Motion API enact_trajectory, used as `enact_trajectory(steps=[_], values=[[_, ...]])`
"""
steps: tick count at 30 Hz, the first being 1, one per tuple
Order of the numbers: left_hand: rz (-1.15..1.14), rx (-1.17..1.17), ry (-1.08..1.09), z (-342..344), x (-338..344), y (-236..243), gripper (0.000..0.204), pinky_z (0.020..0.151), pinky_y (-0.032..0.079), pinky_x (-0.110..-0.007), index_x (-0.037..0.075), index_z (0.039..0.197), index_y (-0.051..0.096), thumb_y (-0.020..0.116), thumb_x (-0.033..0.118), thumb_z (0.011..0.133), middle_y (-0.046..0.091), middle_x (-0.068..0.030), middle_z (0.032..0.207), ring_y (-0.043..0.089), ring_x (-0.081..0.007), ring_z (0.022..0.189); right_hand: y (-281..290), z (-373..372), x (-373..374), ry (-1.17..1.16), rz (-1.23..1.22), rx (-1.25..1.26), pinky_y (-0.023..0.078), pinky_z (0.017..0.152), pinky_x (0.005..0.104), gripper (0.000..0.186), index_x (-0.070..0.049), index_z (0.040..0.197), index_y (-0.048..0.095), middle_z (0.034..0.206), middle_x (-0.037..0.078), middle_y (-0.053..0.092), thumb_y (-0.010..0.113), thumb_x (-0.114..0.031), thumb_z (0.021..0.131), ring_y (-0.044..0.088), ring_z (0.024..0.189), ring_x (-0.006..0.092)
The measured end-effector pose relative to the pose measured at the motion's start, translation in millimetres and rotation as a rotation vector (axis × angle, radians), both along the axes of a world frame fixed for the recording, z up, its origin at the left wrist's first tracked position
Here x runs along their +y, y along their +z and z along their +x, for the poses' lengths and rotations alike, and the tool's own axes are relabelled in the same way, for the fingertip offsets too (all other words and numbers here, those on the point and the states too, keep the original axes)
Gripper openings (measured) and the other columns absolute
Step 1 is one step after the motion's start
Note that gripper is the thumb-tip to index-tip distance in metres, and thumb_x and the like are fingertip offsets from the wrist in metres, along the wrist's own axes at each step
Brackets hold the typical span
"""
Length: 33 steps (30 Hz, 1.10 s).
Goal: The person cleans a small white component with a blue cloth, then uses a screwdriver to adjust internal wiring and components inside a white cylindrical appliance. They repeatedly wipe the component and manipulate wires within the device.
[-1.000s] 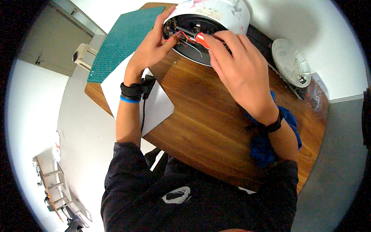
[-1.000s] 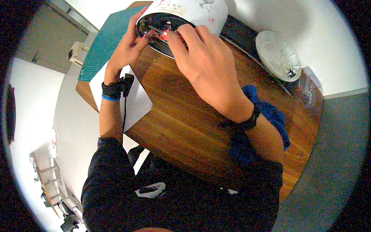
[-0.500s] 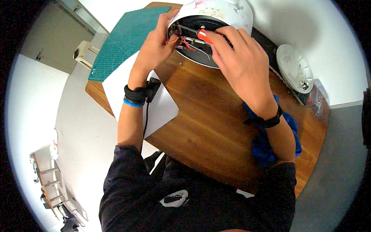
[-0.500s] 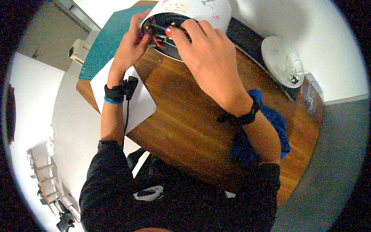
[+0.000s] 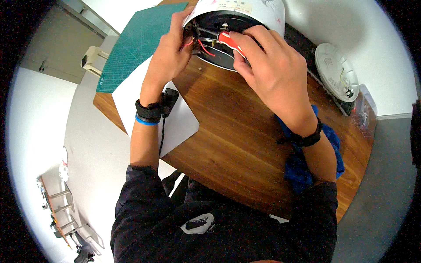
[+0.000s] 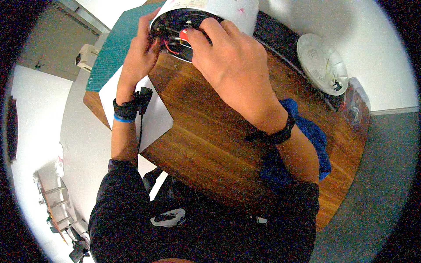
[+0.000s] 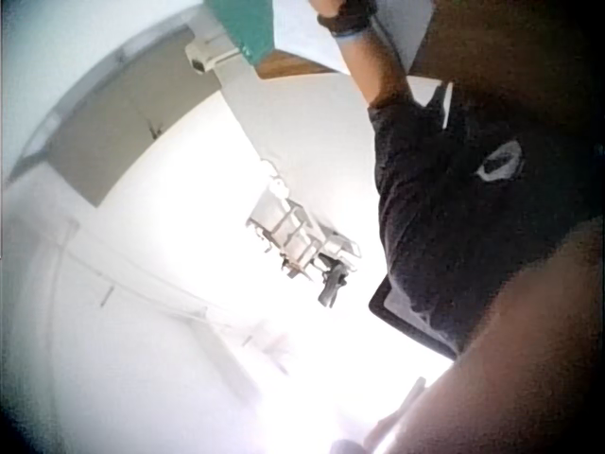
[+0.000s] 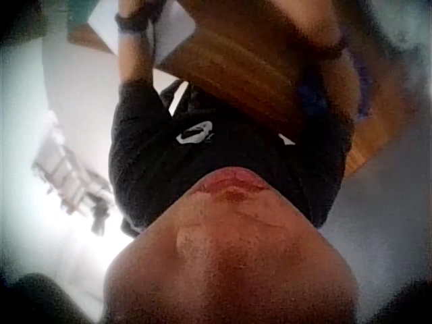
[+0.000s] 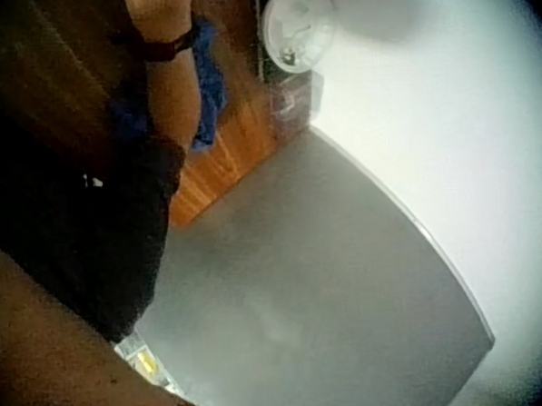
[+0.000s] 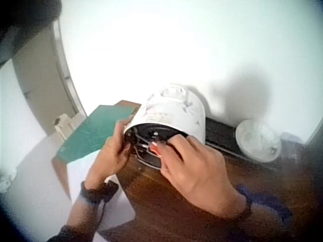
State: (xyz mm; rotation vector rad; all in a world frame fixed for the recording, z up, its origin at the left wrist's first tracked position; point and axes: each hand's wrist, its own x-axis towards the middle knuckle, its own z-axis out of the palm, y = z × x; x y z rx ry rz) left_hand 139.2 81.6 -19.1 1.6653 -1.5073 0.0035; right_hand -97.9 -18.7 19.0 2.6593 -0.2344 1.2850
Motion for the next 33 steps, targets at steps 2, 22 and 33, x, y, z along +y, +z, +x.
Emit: enact_trajectory(steps=[2,22,33], values=[[0.04,0.048,0.006,-1.0,0.8,0.6,0.064,0.09,0.056,-0.039,0.013,0.159,0.037,0.054,-0.009,0.101,0.072,-0.0216,0.119,0.073,-0.0249,0.104,-2.9,0.8,-1.9,0.004,-0.003,0.002,0.061,0.066,0.038,0.028,-0.01,0.111,0.072,0.102,0.005,0.063,0.076,-0.015,0.084,0.068,0.087,0.024],[-0.023,-0.012,-0.065,3.3,5.4,-0.5,0.066,0.098,0.054,-0.04,0.013,0.159,0.035,0.052,-0.011,0.1,0.07,-0.023,0.127,0.071,-0.0305,0.115,-0.3,-3.8,4.9,0.052,0.163,0.088,0.058,0.087,0.0409,0.04,-0.01,0.123,0.072,0.112,0.009,0.065,0.078,-0.001,0.084,0.066,0.1,0.0301],[0.055,-0.002,-0.005,1.3,8.7,2.8,0.066,0.104,0.052,-0.045,0.011,0.159,0.034,0.052,-0.01,0.099,0.067,-0.0255,0.133,0.068,-0.0405,0.125,-6.9,-0.5,3.7,0.115,0.237,0.071,0.059,0.079,0.0468,0.033,-0.009,0.123,0.068,0.106,0.015,0.064,0.074,-0.008,0.09,0.066,0.095,0.0366]])
